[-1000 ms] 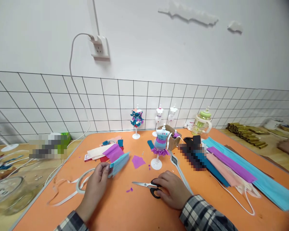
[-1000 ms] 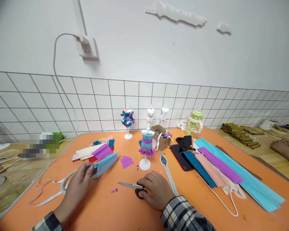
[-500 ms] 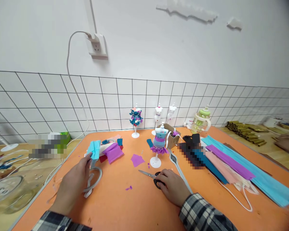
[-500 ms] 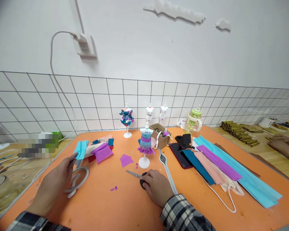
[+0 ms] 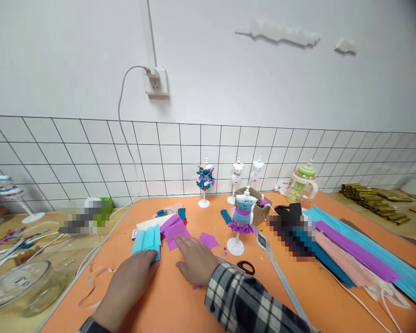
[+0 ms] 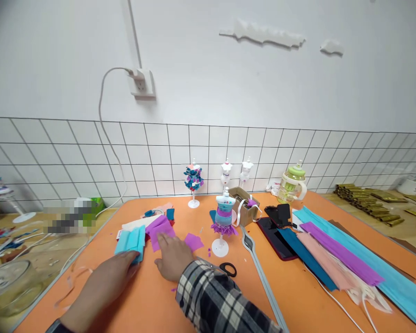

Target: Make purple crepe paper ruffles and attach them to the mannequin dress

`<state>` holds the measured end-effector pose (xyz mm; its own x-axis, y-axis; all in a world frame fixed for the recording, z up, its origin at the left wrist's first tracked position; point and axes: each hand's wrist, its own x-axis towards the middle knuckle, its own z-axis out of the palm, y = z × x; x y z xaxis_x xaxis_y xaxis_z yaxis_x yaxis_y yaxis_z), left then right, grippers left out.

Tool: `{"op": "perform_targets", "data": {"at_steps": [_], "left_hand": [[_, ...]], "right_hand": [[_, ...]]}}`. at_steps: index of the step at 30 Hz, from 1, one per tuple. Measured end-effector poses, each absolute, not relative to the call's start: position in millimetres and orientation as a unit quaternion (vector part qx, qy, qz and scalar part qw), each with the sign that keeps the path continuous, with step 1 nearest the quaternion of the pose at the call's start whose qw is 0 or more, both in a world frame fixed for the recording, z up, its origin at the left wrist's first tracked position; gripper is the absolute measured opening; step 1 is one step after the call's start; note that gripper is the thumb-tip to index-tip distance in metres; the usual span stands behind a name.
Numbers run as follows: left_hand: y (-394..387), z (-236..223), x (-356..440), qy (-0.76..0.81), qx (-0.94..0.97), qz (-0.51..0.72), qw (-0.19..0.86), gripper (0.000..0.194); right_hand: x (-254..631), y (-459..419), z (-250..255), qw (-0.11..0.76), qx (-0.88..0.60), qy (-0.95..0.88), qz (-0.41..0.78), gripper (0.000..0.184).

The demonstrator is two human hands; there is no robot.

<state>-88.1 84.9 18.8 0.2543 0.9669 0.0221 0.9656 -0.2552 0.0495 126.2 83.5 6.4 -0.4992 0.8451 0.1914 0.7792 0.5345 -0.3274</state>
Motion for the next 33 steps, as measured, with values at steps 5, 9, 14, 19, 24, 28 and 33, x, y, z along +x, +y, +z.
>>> {"op": "perform_targets", "data": {"at_steps": [5, 9, 14, 19, 24, 28, 33], "left_hand": [[81.8, 15.9, -89.9, 0.610, 0.792, 0.026, -0.025, 0.032], [80.6, 5.1, -85.4, 0.587, 0.800, 0.079, -0.092, 0.062], [70.9, -0.8, -66.2, 0.455, 0.878, 0.135, -0.061, 0.086], [59.8, 9.6, -49.1, 0.382, 0.906, 0.158, 0.087, 0.041], [52.3, 29.6, -43.9, 0.412, 0.801, 0.207, 0.382, 0.026], [43.2, 41.6, -41.7, 0.356, 0.681, 0.146, 0.622, 0.037], [35.9, 43.0, -42.3, 0.368, 0.559, 0.158, 0.726, 0.037]], "right_hand": [[114.4, 116.5, -4.0, 0.115, -0.472, -0.868, 0.101, 0.048], [132.8, 100.6, -4.3, 0.105, -0.444, -0.885, 0.094, 0.017], [163.8, 62.1, 18.7, 0.211, -0.401, -0.877, 0.158, 0.015], [188.1, 40.2, 22.4, 0.409, -0.344, -0.670, 0.515, 0.019], [214.8, 34.7, 13.6, 0.507, -0.382, -0.516, 0.575, 0.039], [230.3, 32.4, 4.4, 0.513, -0.445, -0.512, 0.527, 0.037], [248.4, 35.6, -5.6, 0.444, -0.538, -0.575, 0.428, 0.031]]}}
